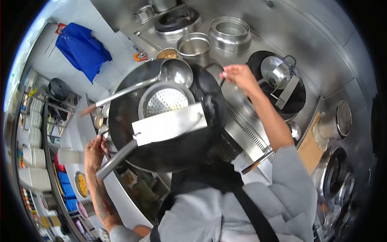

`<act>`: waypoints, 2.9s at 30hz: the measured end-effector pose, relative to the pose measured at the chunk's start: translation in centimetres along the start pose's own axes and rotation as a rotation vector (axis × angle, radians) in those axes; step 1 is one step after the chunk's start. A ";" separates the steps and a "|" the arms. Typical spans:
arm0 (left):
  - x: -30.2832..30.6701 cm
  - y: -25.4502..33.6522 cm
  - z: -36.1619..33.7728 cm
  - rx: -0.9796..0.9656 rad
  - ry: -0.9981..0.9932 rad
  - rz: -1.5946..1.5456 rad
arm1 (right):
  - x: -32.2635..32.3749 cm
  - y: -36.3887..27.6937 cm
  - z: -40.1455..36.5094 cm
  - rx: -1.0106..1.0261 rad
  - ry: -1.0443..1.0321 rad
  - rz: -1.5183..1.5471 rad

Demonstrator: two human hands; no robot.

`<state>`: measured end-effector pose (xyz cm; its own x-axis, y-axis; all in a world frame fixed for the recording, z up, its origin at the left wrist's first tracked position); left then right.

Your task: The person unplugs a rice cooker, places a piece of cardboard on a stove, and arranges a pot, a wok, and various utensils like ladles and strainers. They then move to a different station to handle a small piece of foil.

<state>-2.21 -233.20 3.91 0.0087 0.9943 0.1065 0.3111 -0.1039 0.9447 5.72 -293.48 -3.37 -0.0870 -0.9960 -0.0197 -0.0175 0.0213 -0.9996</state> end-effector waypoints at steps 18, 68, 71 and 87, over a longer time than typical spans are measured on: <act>-5.9 13.5 62.1 0.007 -0.235 -0.687 | -2.5 1.8 61.1 0.080 0.394 -0.448; -0.1 20.4 70.6 -0.242 -0.054 -0.304 | -9.7 7.6 20.4 -0.142 0.201 -0.022; -6.8 15.7 52.9 -0.438 -0.277 -0.374 | -13.4 18.7 8.2 -0.305 0.009 -0.515; 6.8 -36.6 11.6 0.406 0.689 -0.713 | -26.4 26.6 1.9 -0.514 0.129 -0.383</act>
<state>-2.53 -222.31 -33.53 -0.7989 0.5806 -0.1570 0.3262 0.6376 0.6978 9.41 -266.79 -29.44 -0.0981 -0.9237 0.3705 -0.5423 -0.2625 -0.7981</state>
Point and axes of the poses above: each hand's wrist, its own z-axis towards the middle knuckle, its own x-axis out of the back of the hand, y = z × x, the point moved 1 cm from there along z, towards the middle knuckle, and after that the axes turned 1 degree about z, right-handed, at the moved point
